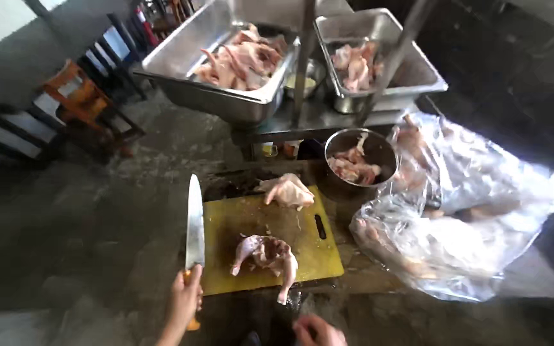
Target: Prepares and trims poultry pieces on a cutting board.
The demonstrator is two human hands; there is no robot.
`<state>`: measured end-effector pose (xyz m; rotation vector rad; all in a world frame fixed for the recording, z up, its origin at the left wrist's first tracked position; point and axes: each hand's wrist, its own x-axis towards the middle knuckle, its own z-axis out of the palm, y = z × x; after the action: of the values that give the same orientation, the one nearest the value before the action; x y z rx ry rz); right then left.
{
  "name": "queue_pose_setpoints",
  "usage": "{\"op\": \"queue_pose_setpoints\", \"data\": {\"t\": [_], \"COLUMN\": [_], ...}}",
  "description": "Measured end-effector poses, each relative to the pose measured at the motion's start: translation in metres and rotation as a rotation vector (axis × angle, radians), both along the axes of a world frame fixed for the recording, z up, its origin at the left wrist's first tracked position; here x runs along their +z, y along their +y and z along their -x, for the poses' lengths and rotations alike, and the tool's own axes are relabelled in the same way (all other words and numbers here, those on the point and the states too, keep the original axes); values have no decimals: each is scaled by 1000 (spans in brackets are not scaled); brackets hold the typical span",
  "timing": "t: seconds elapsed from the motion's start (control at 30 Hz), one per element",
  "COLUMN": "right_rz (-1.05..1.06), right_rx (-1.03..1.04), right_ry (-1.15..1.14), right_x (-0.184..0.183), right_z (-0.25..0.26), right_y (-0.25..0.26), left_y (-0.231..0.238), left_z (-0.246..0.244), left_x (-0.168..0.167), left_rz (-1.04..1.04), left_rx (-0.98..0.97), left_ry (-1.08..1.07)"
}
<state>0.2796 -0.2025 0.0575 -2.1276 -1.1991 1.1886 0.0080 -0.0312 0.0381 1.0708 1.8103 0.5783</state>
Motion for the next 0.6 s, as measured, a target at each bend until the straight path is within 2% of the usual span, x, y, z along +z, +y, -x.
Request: {"op": "queue_pose_setpoints", "data": {"t": [0.07,0.13,0.2,0.3,0.43,0.6], "right_rz": [-306,-392,-218,-14,34,-49], "right_rx": [-24,13,76,177,225,285], "right_ry": [-205,-368,-435,-463,-563,-653], "right_x": [42,51,40,14,16,2], "right_z": [13,20,20,14,19,7], "right_y": [49,100,140,162,163,156], "left_y": [-25,-48,-59,-63,-57,-55], "left_z": [-6,-12,-18,-24,-24,-26], "left_x": [22,39,41,29,24,27], "left_rz": [89,199,310,386,402,396], "left_rx": [-38,-138,-251,-415,-551,-554], "left_ry": [-93,-158,-164,-88,34,85]}}
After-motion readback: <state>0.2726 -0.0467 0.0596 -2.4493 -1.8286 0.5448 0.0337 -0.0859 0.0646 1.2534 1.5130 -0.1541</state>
